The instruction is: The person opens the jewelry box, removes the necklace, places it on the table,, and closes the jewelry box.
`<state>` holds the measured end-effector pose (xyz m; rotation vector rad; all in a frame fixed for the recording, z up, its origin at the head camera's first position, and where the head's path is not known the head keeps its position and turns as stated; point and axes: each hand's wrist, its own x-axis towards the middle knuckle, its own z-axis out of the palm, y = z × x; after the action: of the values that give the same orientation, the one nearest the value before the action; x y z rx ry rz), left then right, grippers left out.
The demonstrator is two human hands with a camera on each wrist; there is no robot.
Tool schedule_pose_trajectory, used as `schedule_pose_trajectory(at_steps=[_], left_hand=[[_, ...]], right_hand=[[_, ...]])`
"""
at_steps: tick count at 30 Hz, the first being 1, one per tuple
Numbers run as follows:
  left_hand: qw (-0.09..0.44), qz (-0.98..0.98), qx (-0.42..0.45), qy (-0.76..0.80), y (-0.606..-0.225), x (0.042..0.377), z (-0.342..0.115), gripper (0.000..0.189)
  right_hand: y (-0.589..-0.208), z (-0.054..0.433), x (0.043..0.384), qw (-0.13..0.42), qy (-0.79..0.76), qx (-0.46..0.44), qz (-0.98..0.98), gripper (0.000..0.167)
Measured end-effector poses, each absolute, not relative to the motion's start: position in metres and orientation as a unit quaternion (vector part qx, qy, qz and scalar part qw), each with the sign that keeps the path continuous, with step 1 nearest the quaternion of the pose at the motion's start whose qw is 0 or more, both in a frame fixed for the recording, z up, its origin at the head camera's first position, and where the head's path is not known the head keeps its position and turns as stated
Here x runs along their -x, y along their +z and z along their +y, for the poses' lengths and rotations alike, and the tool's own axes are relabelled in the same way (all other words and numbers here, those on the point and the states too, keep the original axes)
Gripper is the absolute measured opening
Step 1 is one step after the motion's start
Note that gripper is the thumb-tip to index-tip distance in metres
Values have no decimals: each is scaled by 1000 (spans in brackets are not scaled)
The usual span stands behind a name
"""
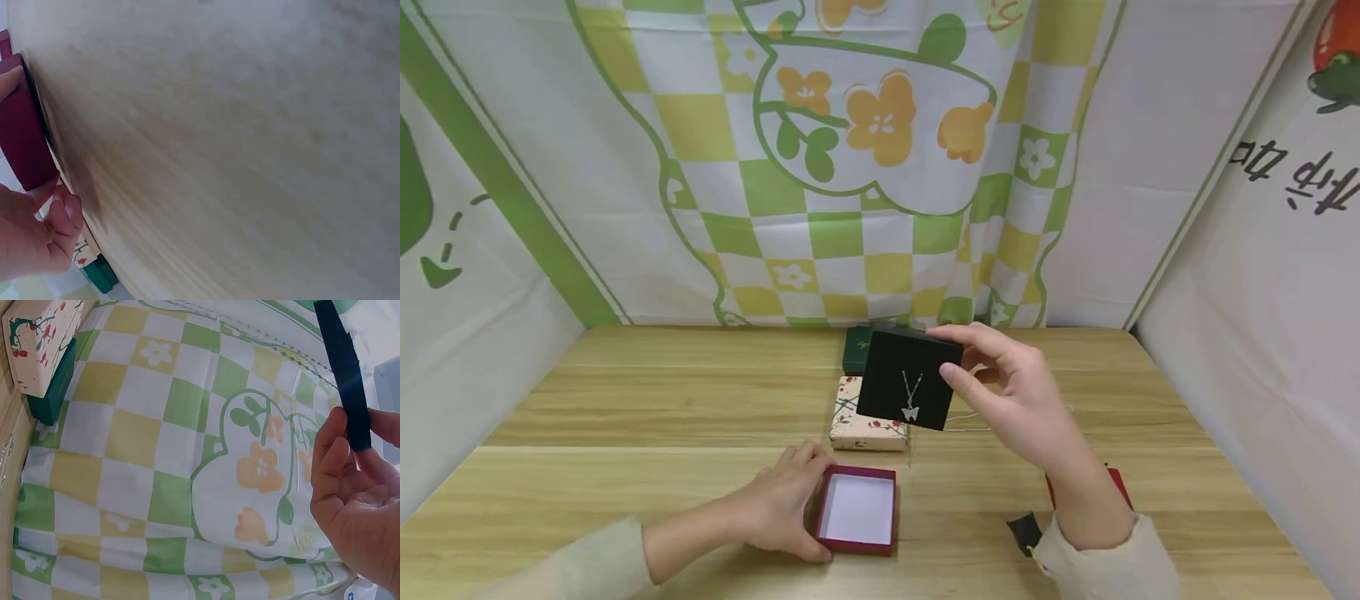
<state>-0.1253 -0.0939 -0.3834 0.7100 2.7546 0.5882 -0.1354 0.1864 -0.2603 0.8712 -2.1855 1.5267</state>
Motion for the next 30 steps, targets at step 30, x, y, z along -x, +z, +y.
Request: schedule_pose_trajectory(at_steps=[30], left_hand=[[94, 761, -292, 571, -293, 130, -90, 35]], right_hand=[[-273, 174, 128, 132, 510, -340, -779, 36]])
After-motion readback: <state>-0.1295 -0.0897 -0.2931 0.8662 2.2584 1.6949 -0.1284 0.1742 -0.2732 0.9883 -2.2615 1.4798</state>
